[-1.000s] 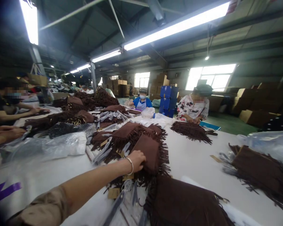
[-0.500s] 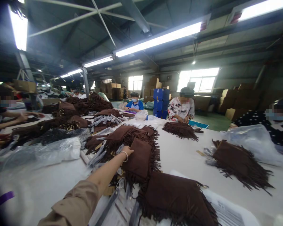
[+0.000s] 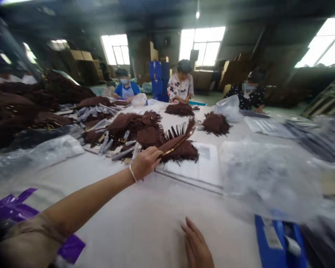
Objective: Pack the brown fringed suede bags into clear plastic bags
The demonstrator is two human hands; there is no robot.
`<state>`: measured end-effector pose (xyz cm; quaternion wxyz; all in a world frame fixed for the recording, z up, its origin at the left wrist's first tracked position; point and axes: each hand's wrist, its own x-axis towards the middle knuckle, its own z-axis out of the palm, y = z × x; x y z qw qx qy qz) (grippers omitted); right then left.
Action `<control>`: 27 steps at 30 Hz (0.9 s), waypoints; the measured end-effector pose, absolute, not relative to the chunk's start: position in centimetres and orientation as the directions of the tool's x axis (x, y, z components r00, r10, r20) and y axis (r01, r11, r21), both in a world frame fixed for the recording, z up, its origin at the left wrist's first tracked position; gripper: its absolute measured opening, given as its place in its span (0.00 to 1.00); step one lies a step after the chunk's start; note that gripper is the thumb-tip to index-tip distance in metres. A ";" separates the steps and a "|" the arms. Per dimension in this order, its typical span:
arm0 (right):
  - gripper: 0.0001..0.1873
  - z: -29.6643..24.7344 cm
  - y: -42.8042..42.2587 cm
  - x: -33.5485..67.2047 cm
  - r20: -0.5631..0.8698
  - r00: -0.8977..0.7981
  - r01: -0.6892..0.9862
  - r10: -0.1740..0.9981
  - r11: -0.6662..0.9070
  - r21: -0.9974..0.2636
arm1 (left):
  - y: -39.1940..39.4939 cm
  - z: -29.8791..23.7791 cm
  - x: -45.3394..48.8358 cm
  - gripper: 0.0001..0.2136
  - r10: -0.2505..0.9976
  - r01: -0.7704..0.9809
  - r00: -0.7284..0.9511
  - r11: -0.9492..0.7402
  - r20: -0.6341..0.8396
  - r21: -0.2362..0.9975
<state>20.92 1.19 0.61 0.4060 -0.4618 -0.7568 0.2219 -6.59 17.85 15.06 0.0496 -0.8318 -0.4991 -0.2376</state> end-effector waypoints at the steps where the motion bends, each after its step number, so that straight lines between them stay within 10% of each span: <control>1: 0.17 0.3 0.1 21.9 0.373 -0.280 0.529 0.884 0.467 -0.709 | 14.6 13.1 -5.1 0.09 0.759 0.809 0.511 -0.584 0.404 0.075; 8: 0.21 1.9 -8.8 25.9 0.324 -0.427 0.470 0.844 0.513 -0.718 | -2.3 -0.2 0.7 0.10 0.747 0.741 0.641 -0.662 0.179 0.113; 27: 0.15 -0.9 -2.3 20.8 0.273 -0.447 0.733 0.852 0.524 -0.434 | -1.4 2.1 -4.3 0.11 0.820 0.822 0.568 -0.559 0.071 -0.110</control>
